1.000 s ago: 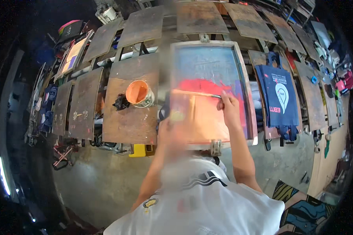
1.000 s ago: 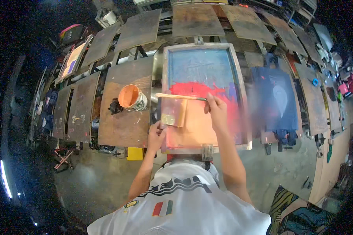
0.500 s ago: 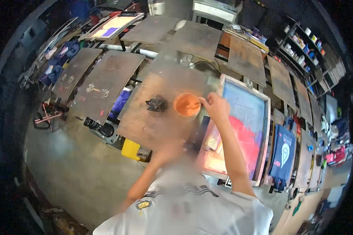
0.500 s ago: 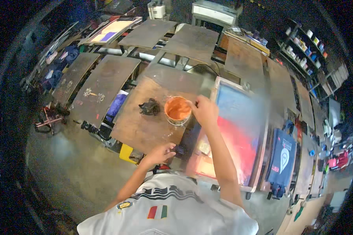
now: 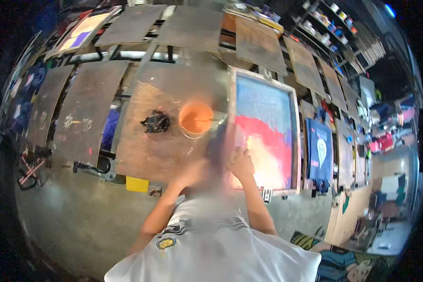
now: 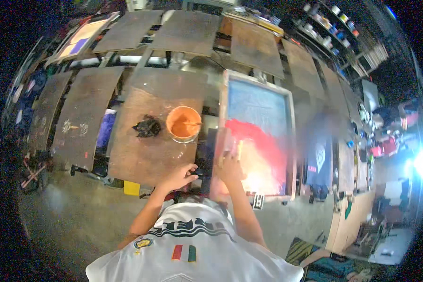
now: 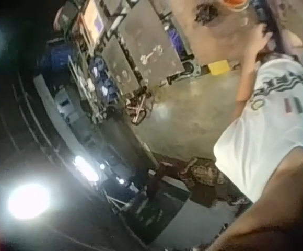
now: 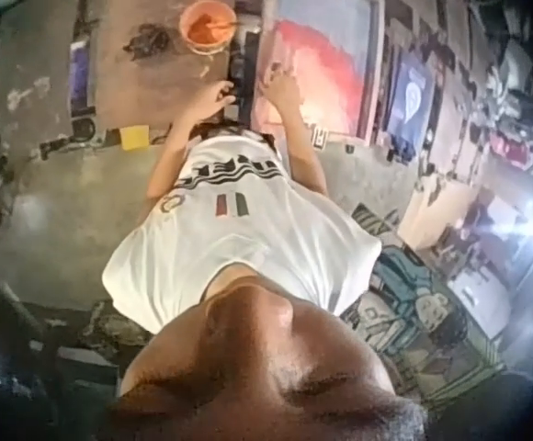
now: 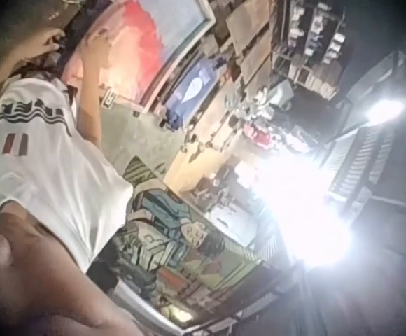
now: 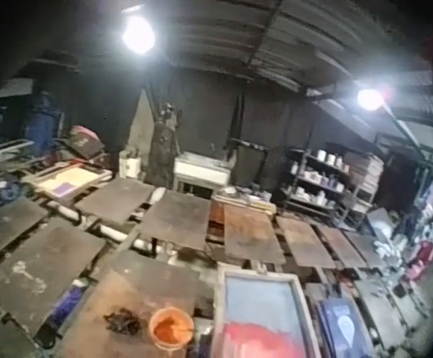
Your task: Placing printed shirts on a production table and performing screen printing steps.
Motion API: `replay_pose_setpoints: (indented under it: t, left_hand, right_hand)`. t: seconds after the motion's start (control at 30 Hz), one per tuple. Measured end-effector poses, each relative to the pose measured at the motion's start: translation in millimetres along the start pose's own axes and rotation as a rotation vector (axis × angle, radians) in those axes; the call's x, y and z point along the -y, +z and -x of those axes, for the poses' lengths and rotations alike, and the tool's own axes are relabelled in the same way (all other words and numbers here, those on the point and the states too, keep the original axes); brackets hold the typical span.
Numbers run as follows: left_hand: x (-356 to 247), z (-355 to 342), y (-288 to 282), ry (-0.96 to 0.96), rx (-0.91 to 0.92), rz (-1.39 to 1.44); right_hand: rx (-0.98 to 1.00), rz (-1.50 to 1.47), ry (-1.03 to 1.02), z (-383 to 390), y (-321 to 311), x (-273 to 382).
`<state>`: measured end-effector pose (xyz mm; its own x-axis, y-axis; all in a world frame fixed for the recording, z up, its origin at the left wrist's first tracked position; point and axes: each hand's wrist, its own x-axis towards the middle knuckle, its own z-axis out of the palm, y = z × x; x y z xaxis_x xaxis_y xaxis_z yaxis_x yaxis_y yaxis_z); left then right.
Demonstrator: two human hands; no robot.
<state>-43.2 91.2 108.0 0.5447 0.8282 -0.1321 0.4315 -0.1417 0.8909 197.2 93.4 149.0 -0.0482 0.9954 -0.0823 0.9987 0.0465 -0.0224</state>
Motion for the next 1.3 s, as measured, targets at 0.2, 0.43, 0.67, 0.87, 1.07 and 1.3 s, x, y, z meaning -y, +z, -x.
replay_pose_setpoints:
  t: [0.2,0.43,0.67,0.87,1.07,1.3]
  left_hand:
    - [-51,-32,9,0.135,-0.041,0.077]
    - [-138,-68,69,0.274,-0.173,-0.181]
    - [-182,-35,108,0.365,-0.114,-0.315]
    - [-133,5,170,0.246,0.031,-0.380]
    - [-145,-1,204,0.088,-0.044,-0.448]
    - [-185,-9,197,-0.060,-0.100,-0.180]
  right_hand:
    - [-0.153,-0.072,0.190,21,-25,-58]
    - [-0.292,-0.213,0.045,61,-8,-167]
    - [-0.152,-0.241,-0.205,141,-46,-202]
    - [-0.130,-0.198,-0.425,147,-34,-233]
    - [-0.057,-0.187,-0.530,143,-8,-233]
    - [-0.128,-0.178,-0.403,162,5,-220]
